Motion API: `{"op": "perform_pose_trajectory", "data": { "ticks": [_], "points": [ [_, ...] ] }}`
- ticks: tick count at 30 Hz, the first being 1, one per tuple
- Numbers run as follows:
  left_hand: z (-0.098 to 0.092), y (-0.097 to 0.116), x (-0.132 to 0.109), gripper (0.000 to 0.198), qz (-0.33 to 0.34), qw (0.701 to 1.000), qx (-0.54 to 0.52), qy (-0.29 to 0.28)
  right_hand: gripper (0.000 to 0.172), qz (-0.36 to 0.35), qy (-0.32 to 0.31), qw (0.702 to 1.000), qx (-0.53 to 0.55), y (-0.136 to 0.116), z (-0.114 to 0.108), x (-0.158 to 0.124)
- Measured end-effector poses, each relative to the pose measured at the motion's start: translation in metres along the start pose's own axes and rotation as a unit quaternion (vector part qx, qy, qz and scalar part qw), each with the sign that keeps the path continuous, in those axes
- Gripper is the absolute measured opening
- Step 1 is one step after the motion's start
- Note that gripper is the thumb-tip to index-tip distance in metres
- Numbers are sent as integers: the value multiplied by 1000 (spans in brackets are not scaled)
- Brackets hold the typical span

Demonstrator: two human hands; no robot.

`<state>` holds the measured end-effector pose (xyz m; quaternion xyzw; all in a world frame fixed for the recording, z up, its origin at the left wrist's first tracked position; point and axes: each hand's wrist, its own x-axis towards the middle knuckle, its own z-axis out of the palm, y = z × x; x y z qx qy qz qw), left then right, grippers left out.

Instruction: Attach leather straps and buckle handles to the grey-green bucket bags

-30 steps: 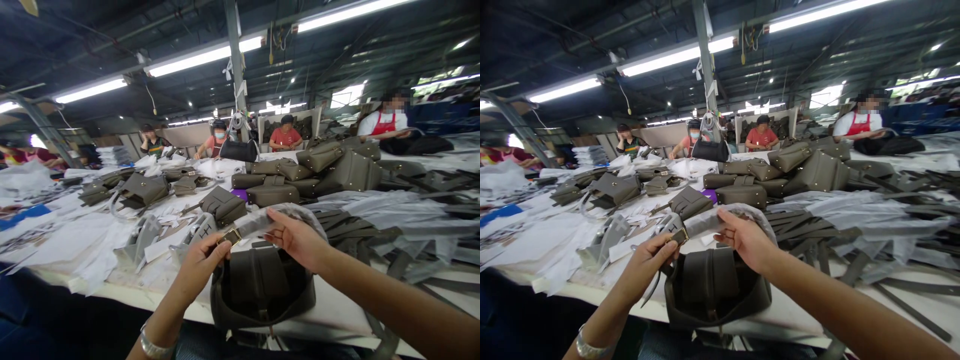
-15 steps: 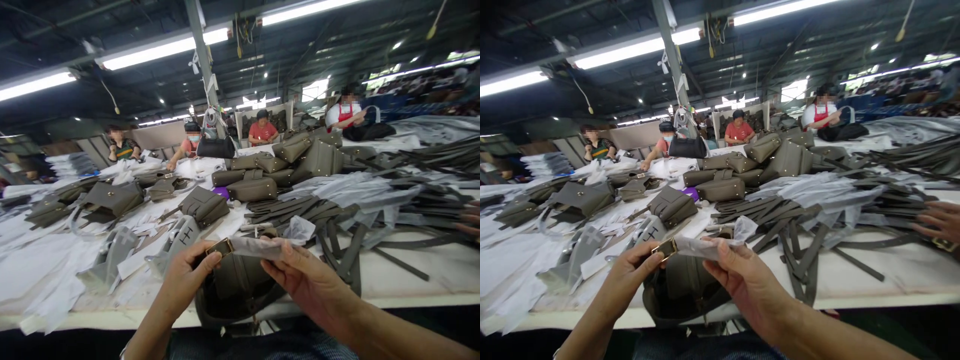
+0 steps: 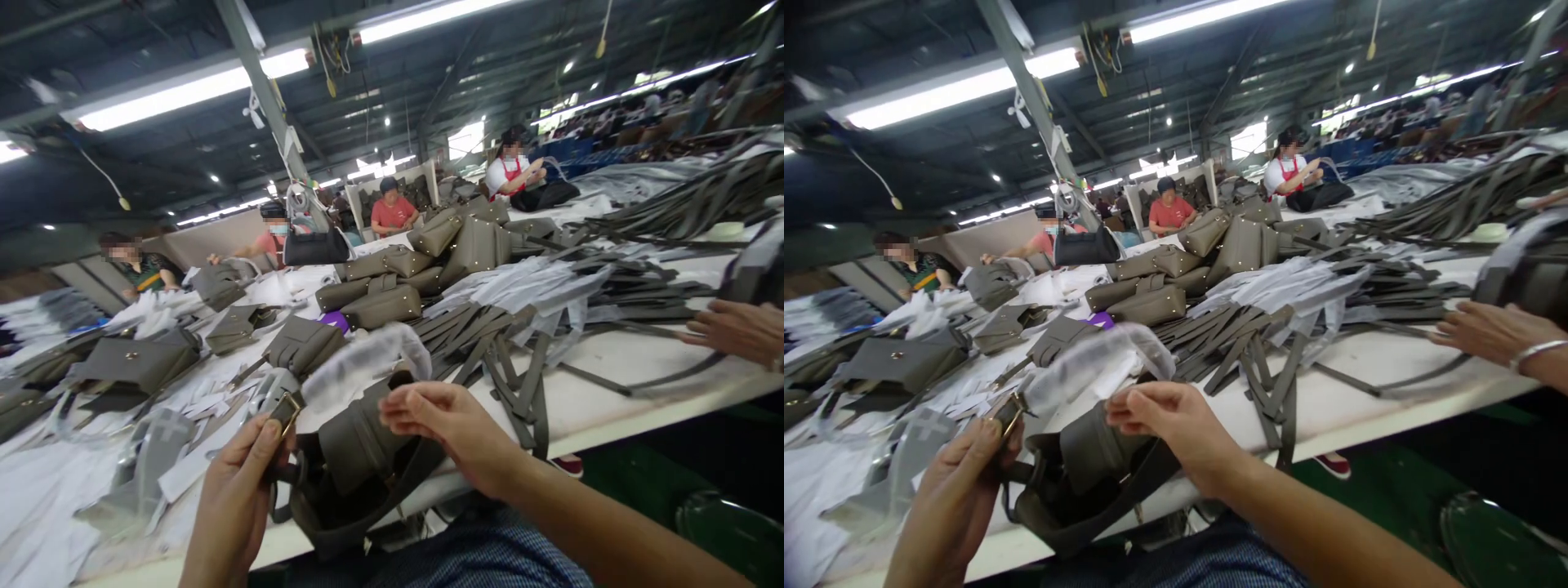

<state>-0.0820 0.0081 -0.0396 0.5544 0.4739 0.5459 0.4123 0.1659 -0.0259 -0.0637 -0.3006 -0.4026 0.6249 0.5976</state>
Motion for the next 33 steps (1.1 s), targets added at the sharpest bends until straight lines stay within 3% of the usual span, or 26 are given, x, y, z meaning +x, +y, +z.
{"op": "perform_pose_trajectory", "data": {
  "ticks": [2, 4, 6, 8, 12, 14, 18, 20, 22, 24, 26, 31, 33],
  "points": [
    [-1, 2, -1, 40, -6, 1000, -9, 10, 24, -81, 45, 985, -148, -4, -11, -1],
    [-2, 3, -3, 39, -9, 1000, -10, 4, 18, -202, 131, 940, -240, -10, -20, 3],
    [-2, 3, -4, 40, -4, 1000, -3, -16, 31, -269, 164, 906, -282, -16, -24, 14],
    [-1, 3, -5, 40, 8, 999, 7, -31, 41, -253, 115, 917, -286, -22, -25, 28],
    [-5, 2, -5, 41, 13, 998, 33, -58, 26, -137, -20, 969, -204, -34, -23, 54],
    [-6, 1, -3, 40, 12, 996, 39, -74, 31, -106, -45, 983, -142, -40, -22, 70],
    [-2, 4, 3, 34, 36, 994, 50, -89, 43, -134, -47, 989, -44, -55, -13, 118],
    [4, 6, 5, 33, 45, 994, 45, -87, 46, -171, -50, 978, -108, -62, -5, 144],
    [11, 6, 6, 32, 46, 995, 32, -81, 44, -223, -31, 939, -261, -66, 0, 160],
    [17, 4, 5, 31, 45, 996, 26, -78, 32, -300, 21, 859, -414, -65, 2, 157],
    [21, 1, 2, 32, 46, 995, 19, -86, 23, -377, 75, 785, -486, -59, 2, 137],
    [29, -6, 1, 37, 35, 992, -57, -108, 14, -429, 16, 723, -541, -38, 2, 63],
    [32, -6, 3, 38, 32, 988, -86, -122, 21, -423, -6, 724, -545, -33, 6, 47]
  ]
}}
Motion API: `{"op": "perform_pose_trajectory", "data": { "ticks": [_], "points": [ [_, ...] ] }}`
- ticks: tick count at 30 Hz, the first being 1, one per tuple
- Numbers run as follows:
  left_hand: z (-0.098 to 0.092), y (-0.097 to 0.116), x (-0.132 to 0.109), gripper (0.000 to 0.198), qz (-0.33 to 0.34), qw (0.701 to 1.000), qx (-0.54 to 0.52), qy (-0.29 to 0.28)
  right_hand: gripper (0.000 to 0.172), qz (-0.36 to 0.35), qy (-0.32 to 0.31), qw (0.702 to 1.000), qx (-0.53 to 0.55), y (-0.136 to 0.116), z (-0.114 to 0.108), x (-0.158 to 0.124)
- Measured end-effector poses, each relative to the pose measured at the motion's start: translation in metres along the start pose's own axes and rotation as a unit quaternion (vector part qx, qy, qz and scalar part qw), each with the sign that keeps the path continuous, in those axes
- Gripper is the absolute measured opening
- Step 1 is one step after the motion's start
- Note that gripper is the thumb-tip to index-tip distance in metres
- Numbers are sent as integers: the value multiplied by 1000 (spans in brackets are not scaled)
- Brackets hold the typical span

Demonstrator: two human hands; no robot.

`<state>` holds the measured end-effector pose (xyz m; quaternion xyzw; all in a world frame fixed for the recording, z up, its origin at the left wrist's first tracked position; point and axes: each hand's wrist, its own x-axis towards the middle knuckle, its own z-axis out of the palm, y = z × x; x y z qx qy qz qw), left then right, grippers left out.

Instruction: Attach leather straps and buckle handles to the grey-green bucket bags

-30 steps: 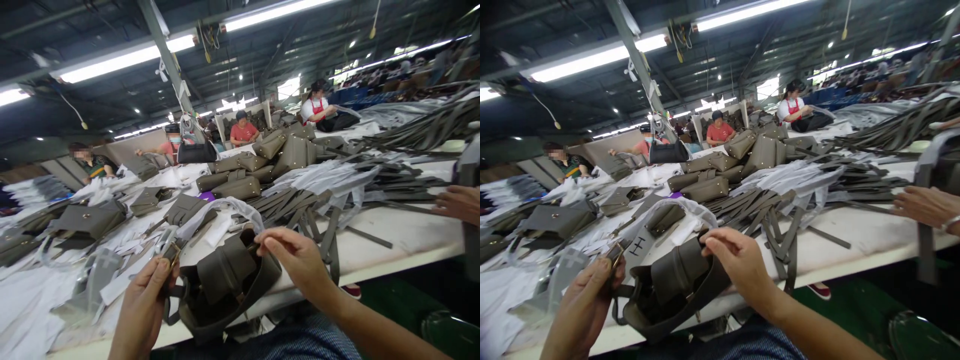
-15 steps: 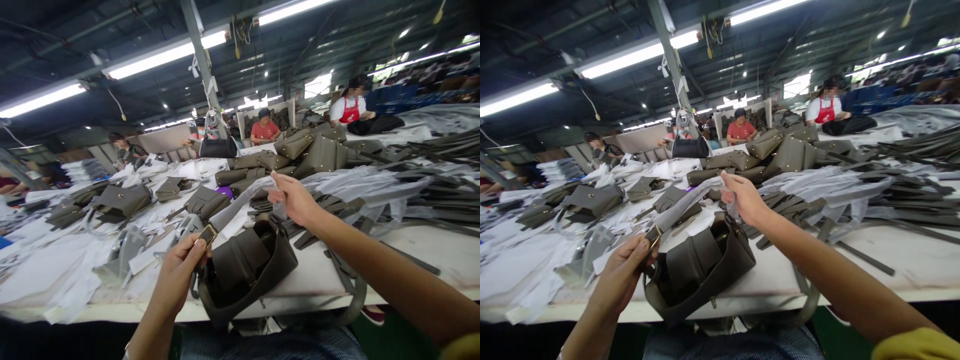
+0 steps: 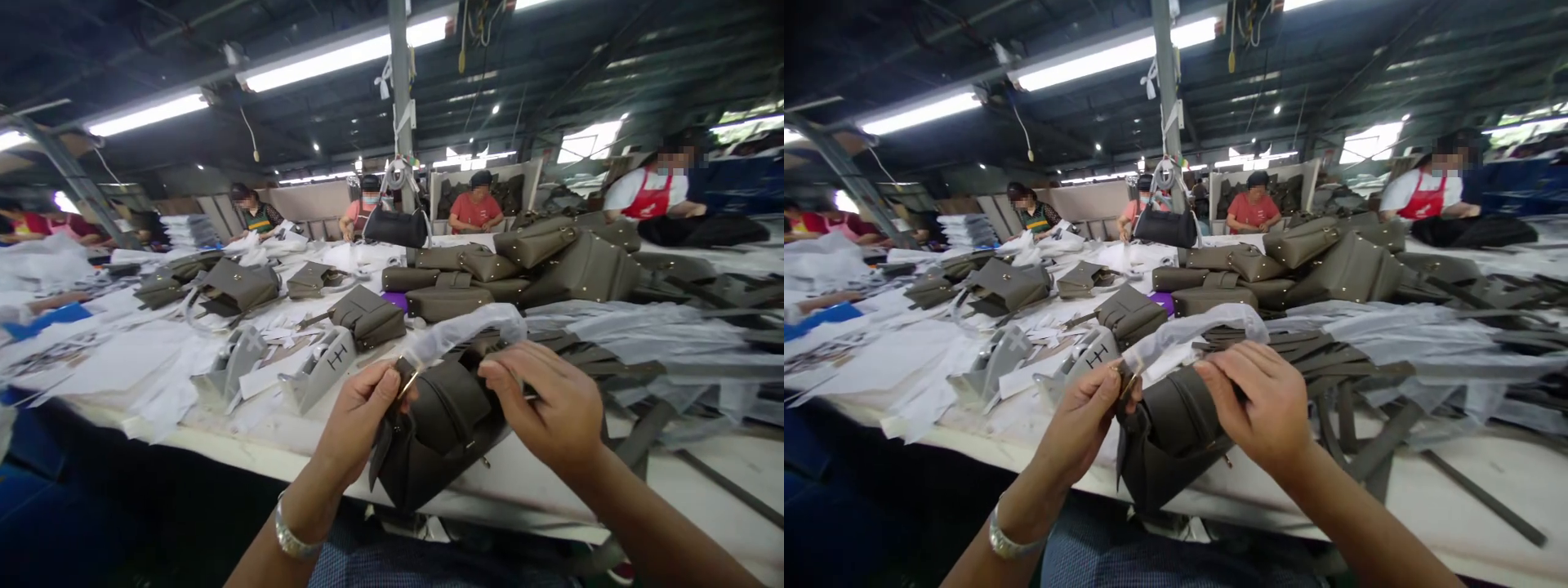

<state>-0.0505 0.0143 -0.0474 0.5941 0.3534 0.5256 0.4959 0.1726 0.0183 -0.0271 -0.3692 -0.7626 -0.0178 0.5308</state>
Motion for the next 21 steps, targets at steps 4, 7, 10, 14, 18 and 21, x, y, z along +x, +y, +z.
{"op": "perform_pose_trajectory", "data": {
  "ticks": [4, 7, 10, 14, 18, 21],
  "points": [
    [9, 0, 4, 34, -27, 999, -28, -28, 34, 142, -139, 971, 131, -9, 6, -1],
    [16, 0, 5, 30, -50, 998, -20, -41, 38, 274, -134, 901, 309, -9, 13, 4],
    [19, 1, 7, 30, -48, 998, 5, -44, 40, 365, -85, 793, 480, -12, 20, 8],
    [23, 3, 8, 29, -4, 997, 75, -20, 30, 408, -43, 730, 547, -19, 26, 10],
    [27, 6, 7, 27, 35, 990, 133, 2, 30, 416, -8, 727, 546, -21, 23, 11],
    [28, 7, 6, 23, 48, 984, 171, 9, 32, 435, 3, 705, 559, -20, 14, 13]
  ]
}}
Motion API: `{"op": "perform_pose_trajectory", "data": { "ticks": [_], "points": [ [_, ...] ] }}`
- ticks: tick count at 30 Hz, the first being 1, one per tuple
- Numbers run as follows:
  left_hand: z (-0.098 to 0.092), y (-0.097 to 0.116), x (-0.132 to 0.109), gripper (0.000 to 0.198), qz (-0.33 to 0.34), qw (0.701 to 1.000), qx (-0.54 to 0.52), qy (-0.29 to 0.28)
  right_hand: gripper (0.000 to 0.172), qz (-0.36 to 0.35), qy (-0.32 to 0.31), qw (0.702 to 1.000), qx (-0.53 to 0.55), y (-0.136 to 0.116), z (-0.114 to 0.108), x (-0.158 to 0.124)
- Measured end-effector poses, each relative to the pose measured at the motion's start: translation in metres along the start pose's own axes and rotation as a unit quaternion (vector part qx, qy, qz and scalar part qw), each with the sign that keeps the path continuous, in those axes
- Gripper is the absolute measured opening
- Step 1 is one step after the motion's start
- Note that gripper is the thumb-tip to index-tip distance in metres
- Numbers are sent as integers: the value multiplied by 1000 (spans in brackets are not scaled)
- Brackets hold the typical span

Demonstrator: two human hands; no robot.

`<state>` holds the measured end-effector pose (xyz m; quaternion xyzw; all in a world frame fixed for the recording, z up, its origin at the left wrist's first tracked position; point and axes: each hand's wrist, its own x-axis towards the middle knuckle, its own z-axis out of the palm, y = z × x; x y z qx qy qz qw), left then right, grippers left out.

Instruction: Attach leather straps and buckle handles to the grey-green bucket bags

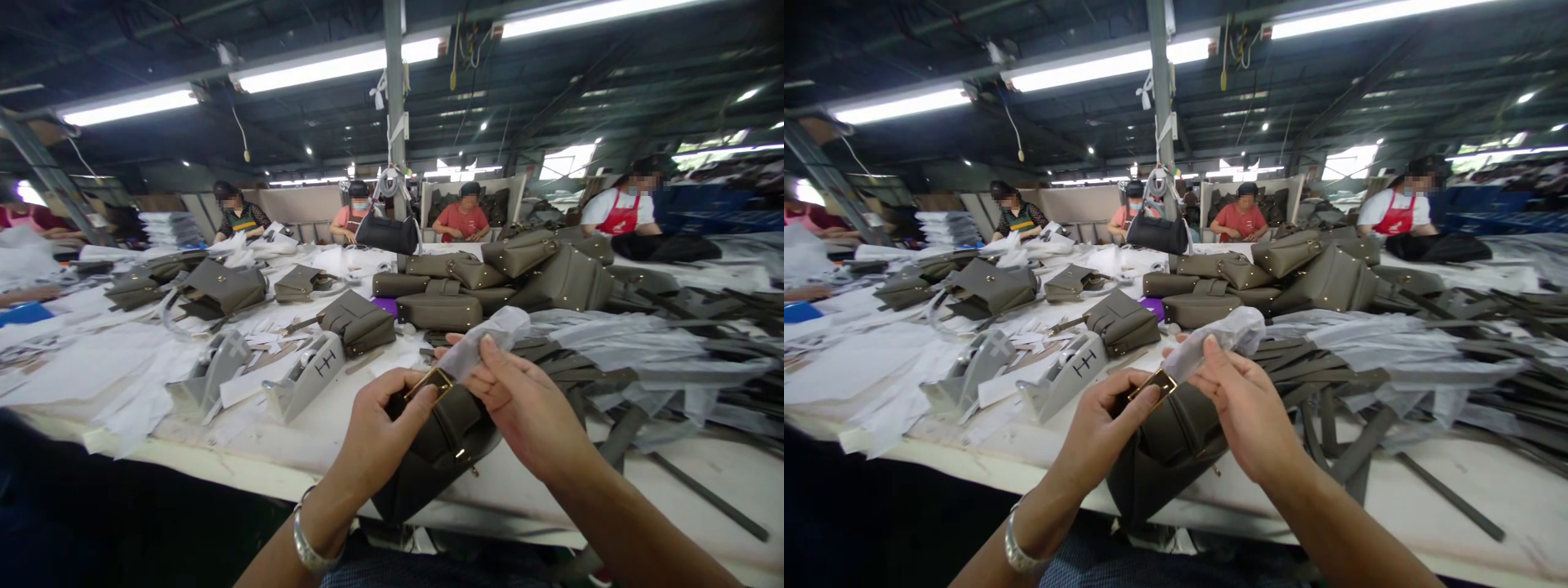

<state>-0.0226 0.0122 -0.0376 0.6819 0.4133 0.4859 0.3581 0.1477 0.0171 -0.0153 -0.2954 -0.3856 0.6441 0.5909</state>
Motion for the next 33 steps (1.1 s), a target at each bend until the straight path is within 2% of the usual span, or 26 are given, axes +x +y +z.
{"op": "perform_pose_trajectory", "data": {
  "ticks": [3, 6, 12, 16, 18, 20, 22, 25, 29, 31, 33],
  "points": [
    [2, -1, 1, 20, 9, 999, 35, 20, 32, -6, 7, 1000, 6, -6, -3, -2],
    [5, -2, 2, 20, 12, 998, 40, 37, 33, -27, 7, 1000, -11, -1, -7, -5],
    [11, -1, 2, 21, 15, 998, 40, 48, 39, -23, -13, 988, -151, 22, -10, -13],
    [14, -7, 1, 17, 15, 996, 19, 81, 33, -96, -31, 960, -262, 33, -7, -13],
    [15, -11, 4, 20, 9, 994, -17, 105, 36, -122, -42, 954, -270, 40, -6, -11],
    [13, -12, 7, 30, 18, 991, -28, 132, 42, -118, -68, 957, -257, 49, -7, -9],
    [7, -10, 12, 36, 55, 989, 22, 135, 49, -107, -106, 955, -256, 57, -6, -8],
    [-5, -4, 20, 26, 123, 979, 137, 92, 53, -123, -119, 940, -294, 64, -3, -6],
    [-19, 4, 28, 12, 193, 949, 234, 84, 29, -140, -93, 917, -363, 64, 4, -4],
    [-23, 7, 30, 11, 235, 928, 278, 77, 16, -134, -89, 914, -372, 64, 6, -3],
    [-27, 9, 30, 10, 280, 902, 322, 60, 12, -133, -84, 915, -372, 64, 7, -3]
  ]
}}
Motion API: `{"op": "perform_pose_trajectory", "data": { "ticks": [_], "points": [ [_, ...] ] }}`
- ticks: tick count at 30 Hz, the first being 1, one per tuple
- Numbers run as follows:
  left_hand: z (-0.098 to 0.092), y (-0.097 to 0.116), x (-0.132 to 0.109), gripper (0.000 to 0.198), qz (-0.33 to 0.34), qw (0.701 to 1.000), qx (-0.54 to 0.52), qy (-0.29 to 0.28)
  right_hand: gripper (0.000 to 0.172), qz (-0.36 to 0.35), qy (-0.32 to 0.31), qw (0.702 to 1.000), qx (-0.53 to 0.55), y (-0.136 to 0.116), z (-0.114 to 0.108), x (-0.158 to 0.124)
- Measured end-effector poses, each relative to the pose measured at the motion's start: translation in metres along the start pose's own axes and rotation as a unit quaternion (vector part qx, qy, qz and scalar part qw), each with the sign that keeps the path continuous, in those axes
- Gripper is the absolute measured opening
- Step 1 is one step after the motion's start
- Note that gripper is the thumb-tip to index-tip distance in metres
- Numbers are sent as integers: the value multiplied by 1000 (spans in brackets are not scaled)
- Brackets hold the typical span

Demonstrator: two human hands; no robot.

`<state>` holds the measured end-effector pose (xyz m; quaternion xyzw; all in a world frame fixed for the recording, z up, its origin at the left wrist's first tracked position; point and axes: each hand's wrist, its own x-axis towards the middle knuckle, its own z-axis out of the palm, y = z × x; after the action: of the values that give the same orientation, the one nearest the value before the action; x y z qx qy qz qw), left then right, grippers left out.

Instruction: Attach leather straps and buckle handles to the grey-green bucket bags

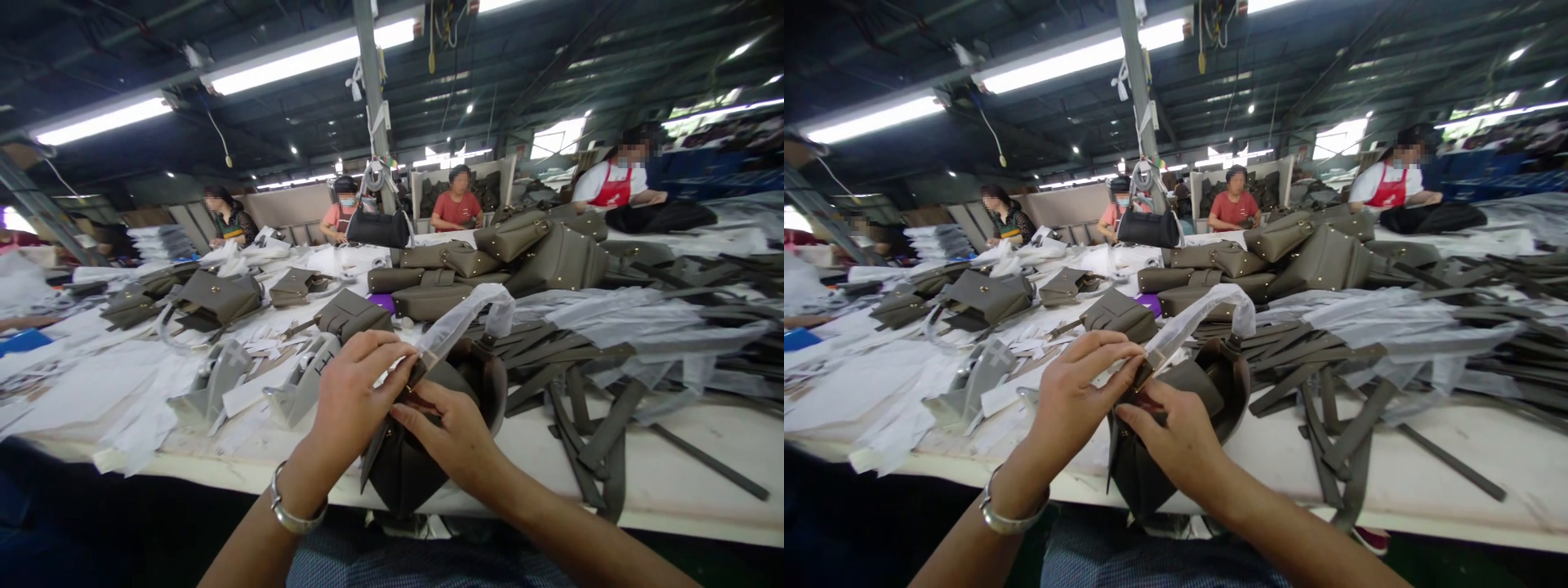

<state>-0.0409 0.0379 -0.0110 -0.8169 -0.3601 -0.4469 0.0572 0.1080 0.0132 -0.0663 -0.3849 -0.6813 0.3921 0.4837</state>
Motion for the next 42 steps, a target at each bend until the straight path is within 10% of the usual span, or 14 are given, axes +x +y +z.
{"op": "perform_pose_trajectory", "data": {
  "ticks": [9, 16, 21, 27, 31, 42],
  "points": [
    [-12, -24, -29, 16, 188, 972, 106, -98, 24, 21, 36, 995, 92, 16, -6, 3],
    [-10, -36, -61, 31, -156, 957, -173, -173, 31, 32, -60, 997, 45, 16, -15, -11],
    [-8, -35, -72, 37, -159, 925, -224, -261, 21, 0, -102, 981, -162, 6, -21, -23],
    [6, -35, -65, 18, -168, 929, -227, -239, 48, -10, -120, 931, -344, 14, -15, -42],
    [6, -32, -58, 15, -180, 923, -255, -225, 19, -60, -109, 925, -360, 28, -17, -40],
    [3, -2, -58, 14, -186, 971, -148, -13, 27, -300, -172, 899, -267, 29, -54, 44]
  ]
}}
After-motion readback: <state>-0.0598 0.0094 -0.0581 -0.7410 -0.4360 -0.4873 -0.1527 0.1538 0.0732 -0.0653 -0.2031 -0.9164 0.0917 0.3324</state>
